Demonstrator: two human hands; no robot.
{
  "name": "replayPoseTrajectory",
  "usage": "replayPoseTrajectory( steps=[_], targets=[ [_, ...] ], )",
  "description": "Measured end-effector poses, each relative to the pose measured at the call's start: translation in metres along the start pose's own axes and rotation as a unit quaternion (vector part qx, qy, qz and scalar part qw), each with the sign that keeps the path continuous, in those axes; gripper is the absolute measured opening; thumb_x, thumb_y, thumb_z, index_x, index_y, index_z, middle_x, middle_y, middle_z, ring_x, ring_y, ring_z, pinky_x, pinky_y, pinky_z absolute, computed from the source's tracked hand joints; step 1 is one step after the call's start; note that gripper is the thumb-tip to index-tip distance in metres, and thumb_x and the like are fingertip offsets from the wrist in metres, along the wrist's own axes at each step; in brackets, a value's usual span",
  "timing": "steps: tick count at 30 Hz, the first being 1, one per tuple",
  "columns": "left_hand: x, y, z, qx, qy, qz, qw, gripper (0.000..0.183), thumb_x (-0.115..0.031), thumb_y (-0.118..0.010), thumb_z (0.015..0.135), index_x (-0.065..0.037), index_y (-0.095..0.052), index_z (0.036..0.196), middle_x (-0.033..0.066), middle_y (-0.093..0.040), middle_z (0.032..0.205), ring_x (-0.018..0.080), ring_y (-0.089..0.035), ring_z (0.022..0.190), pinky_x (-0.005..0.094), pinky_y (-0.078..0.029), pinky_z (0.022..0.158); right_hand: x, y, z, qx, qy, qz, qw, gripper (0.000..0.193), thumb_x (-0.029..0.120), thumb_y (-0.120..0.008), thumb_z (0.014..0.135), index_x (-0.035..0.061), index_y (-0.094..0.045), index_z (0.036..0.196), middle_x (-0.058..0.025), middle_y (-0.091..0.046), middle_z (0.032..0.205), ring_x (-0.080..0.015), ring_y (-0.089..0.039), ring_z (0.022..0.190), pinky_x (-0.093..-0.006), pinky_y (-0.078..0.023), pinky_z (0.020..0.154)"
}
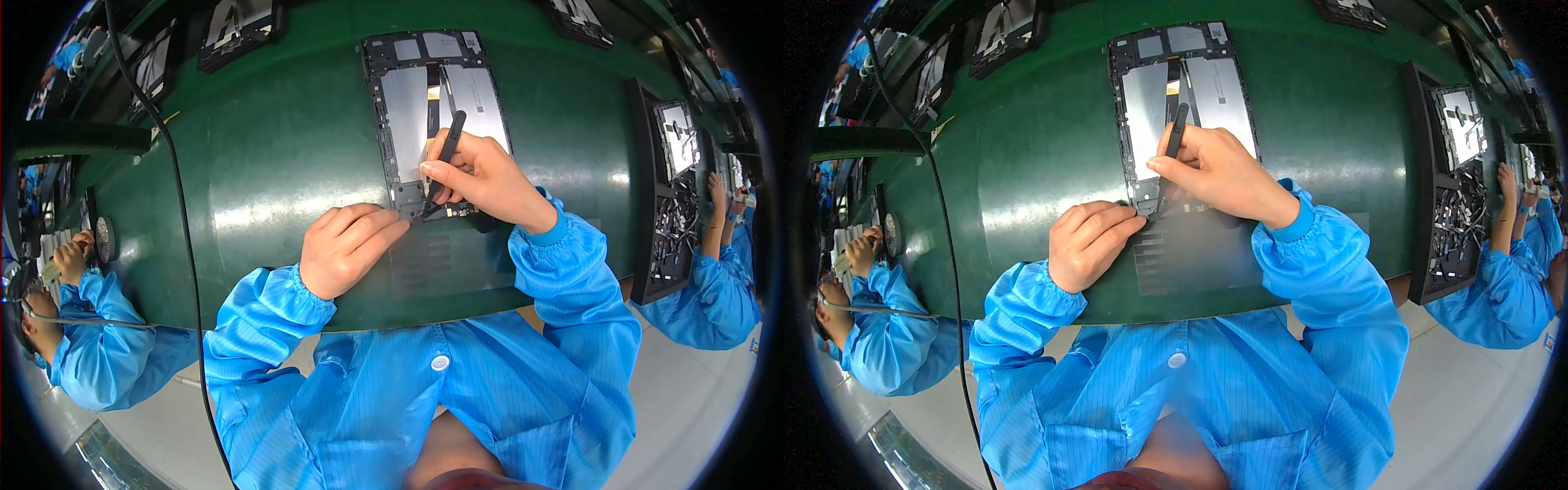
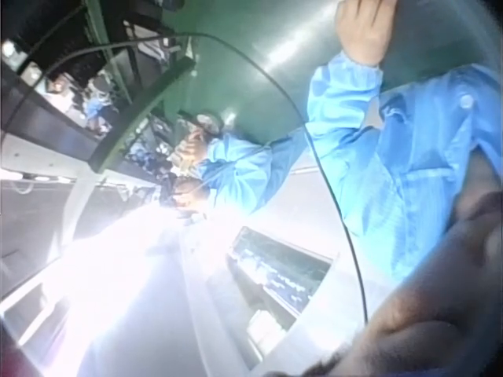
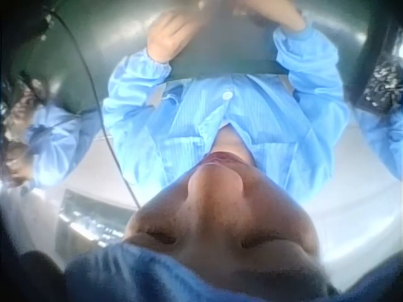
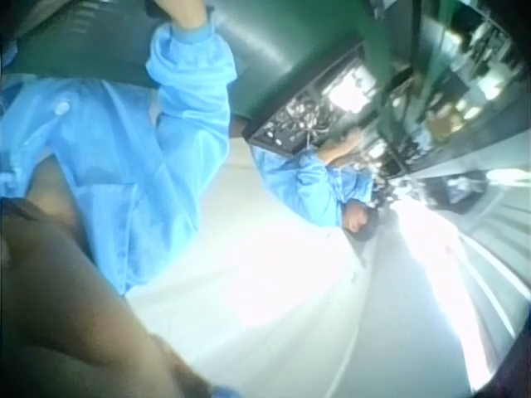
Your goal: The person assembles tablet screens by connecting internal components and flex cables to a chassis, using tweezers and a pry tool.
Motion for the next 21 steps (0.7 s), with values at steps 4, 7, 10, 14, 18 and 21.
replayPoseTrajectory(
  steps=[4,7,10,14,18,21],
  targets=[
    [-0.0003,0.0001,-0.0002,0.002,0.002,-0.003,1.000,0.038,-0.004,-0.076,0.064,-0.010,-0.076,0.101,0.0020,-0.072,0.102,0.0209,-0.068,0.091,0.0323,-0.054,0.073,0.0003,-0.0009,-0.0007,-0.002,0.008,-0.002,1.000,0.023,0.019,-0.067,0.098,-0.0024,-0.062,0.100,-0.0129,-0.072,0.082,-0.0161,-0.070,0.074,-0.0302,-0.053,0.064],
    [-0.0005,0.0000,-0.0004,0.003,0.006,-0.003,1.000,0.038,-0.004,-0.076,0.064,-0.010,-0.076,0.101,0.0019,-0.072,0.102,0.0210,-0.068,0.091,0.0323,-0.054,0.074,0.0007,-0.0011,-0.0009,-0.004,0.009,-0.005,1.000,0.022,0.020,-0.067,0.098,-0.0021,-0.061,0.099,-0.0131,-0.072,0.082,-0.0165,-0.070,0.073,-0.0304,-0.053,0.063],
    [-0.0003,0.0006,-0.0008,0.003,0.007,-0.002,1.000,0.038,-0.004,-0.077,0.064,-0.010,-0.076,0.102,0.0017,-0.072,0.102,0.0209,-0.068,0.091,0.0324,-0.054,0.074,-0.0009,-0.0018,-0.0002,-0.004,0.007,-0.007,1.000,0.023,0.020,-0.067,0.099,-0.0019,-0.061,0.098,-0.0134,-0.072,0.082,-0.0169,-0.071,0.072,-0.0305,-0.052,0.062],
    [0.0015,-0.0009,-0.0033,0.002,-0.006,0.009,1.000,0.038,-0.008,-0.073,0.066,-0.010,-0.075,0.104,0.0011,-0.071,0.104,0.0193,-0.067,0.093,0.0314,-0.053,0.072,-0.0013,-0.0021,0.0004,-0.004,0.004,-0.006,1.000,0.023,0.020,-0.067,0.099,-0.0018,-0.060,0.098,-0.0135,-0.072,0.081,-0.0170,-0.071,0.072,-0.0303,-0.052,0.062],
    [-0.0070,0.0042,0.0021,0.031,-0.037,0.058,0.997,0.041,-0.013,-0.069,0.069,-0.011,-0.074,0.110,0.0005,-0.070,0.107,0.0175,-0.066,0.095,0.0303,-0.051,0.070,-0.0008,-0.0019,0.0007,-0.005,0.002,-0.003,1.000,0.023,0.020,-0.067,0.099,-0.0019,-0.060,0.098,-0.0135,-0.072,0.081,-0.0170,-0.071,0.072,-0.0303,-0.052,0.062],
    [-0.0038,0.0035,0.0014,0.026,-0.022,0.042,0.999,0.043,-0.013,-0.069,0.068,-0.013,-0.074,0.112,0.0000,-0.070,0.106,0.0174,-0.066,0.094,0.0303,-0.052,0.070,-0.0010,-0.0019,0.0010,-0.008,0.001,-0.003,1.000,0.023,0.020,-0.067,0.098,-0.0022,-0.060,0.098,-0.0135,-0.072,0.081,-0.0168,-0.071,0.072,-0.0302,-0.052,0.062]
  ],
)
Point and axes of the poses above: each hand's wrist, its own z-axis towards the middle knuckle, its own y-axis out of the back of the hand, x = y × z, the point moved 6 cm from there along z, towards the middle knuckle
